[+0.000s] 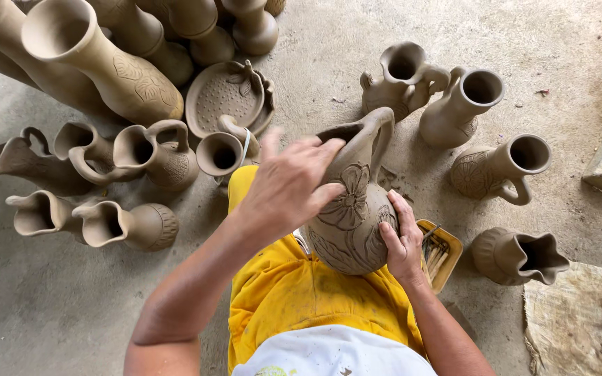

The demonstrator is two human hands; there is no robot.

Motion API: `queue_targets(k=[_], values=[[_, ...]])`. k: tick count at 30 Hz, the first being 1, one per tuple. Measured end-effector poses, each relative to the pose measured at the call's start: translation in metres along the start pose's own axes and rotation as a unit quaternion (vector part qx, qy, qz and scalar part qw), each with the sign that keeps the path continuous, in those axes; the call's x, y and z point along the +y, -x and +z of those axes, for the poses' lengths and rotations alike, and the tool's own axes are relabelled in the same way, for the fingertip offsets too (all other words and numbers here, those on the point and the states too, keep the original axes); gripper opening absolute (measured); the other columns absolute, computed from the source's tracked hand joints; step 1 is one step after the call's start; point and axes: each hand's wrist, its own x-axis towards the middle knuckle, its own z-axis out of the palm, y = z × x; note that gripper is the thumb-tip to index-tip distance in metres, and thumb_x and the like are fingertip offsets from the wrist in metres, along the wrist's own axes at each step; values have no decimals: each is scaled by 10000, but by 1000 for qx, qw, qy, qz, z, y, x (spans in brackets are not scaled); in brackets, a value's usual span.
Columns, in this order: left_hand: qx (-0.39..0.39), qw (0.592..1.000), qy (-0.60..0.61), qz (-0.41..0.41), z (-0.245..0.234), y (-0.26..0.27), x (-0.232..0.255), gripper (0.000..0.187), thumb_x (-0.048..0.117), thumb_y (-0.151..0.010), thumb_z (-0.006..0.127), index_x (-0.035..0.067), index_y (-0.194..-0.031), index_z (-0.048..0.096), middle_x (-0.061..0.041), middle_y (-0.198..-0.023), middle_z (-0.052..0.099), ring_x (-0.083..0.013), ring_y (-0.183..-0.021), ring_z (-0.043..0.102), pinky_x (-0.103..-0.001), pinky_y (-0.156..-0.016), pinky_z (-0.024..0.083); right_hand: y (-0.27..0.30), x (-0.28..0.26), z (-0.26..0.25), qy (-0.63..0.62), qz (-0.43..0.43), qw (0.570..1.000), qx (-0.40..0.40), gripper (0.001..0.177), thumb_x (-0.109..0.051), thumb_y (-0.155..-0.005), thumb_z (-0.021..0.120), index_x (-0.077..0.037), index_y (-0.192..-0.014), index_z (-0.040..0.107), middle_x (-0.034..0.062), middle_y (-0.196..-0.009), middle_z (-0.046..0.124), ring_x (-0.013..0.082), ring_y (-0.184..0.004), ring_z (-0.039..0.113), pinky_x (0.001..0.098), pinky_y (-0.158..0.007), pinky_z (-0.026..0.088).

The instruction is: The person carves floral and decorative patterns into the surface of clay pottery pieces using a small wooden tool.

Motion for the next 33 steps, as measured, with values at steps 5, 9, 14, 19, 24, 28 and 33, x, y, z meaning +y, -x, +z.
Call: queue_targets(k=[5,9,14,19,24,28,33], values=[[222,942,225,-109,37,17,-16,290,241,-890,790,23,-1065,710,-147,-1262,698,-287,-1148,701,-374,-995,557,-1,-8,7,10,51,999,17,572,-335,-984,512,2,-1445,533,211,-1497,548,349,-1430,504,426,-1202,351],[238,944,194,-118,47,22,-29,270,220,-856,808,25,-1025,729,-134,-1250,718,-283,-1132,708,-368,-983,548,15,-40,25,269,-168,947,41,536,-282,-1052,487,23,-1493,479,255,-1542,499,417,-1495,430,523,-1278,298],[202,959,187,-71,44,35,-15,321,262,-835,816,16,-1021,727,-174,-1248,694,-307,-1140,691,-379,-957,561,-1,-46,10,231,-172,957,-26,699,-418,-955,586,46,-1464,466,246,-1484,495,397,-1423,402,509,-1187,296],[204,978,-4,-32,39,35,-18,288,270,-889,831,31,-1012,729,-128,-1190,718,-394,-1304,609,-466,-1104,475,-18,20,-23,-63,-13,996,-63,270,-62,-1043,562,-46,-1285,679,155,-1357,689,287,-1328,617,400,-1158,450],[211,975,-49,-56,26,37,-45,235,169,-1021,805,15,-1185,737,-170,-1234,721,-389,-1284,608,-480,-1154,472,25,135,-98,-92,194,952,217,68,24,-980,609,-23,-981,658,18,-891,678,102,-801,687,257,-698,571],[243,965,21,-96,24,39,-66,222,176,-1080,812,-26,-1045,727,-137,-962,681,-301,-1048,682,-420,-1072,553,109,229,-135,17,407,868,283,343,-232,-1163,617,18,-930,653,92,-831,657,234,-695,625,363,-643,486],[236,961,78,-118,18,35,-86,419,303,-1108,832,-64,-980,673,-109,-862,623,-218,-813,575,-392,-959,547,181,256,-101,271,480,833,58,202,-178,-885,706,-50,-1031,761,150,-988,757,291,-926,724,407,-854,553]])
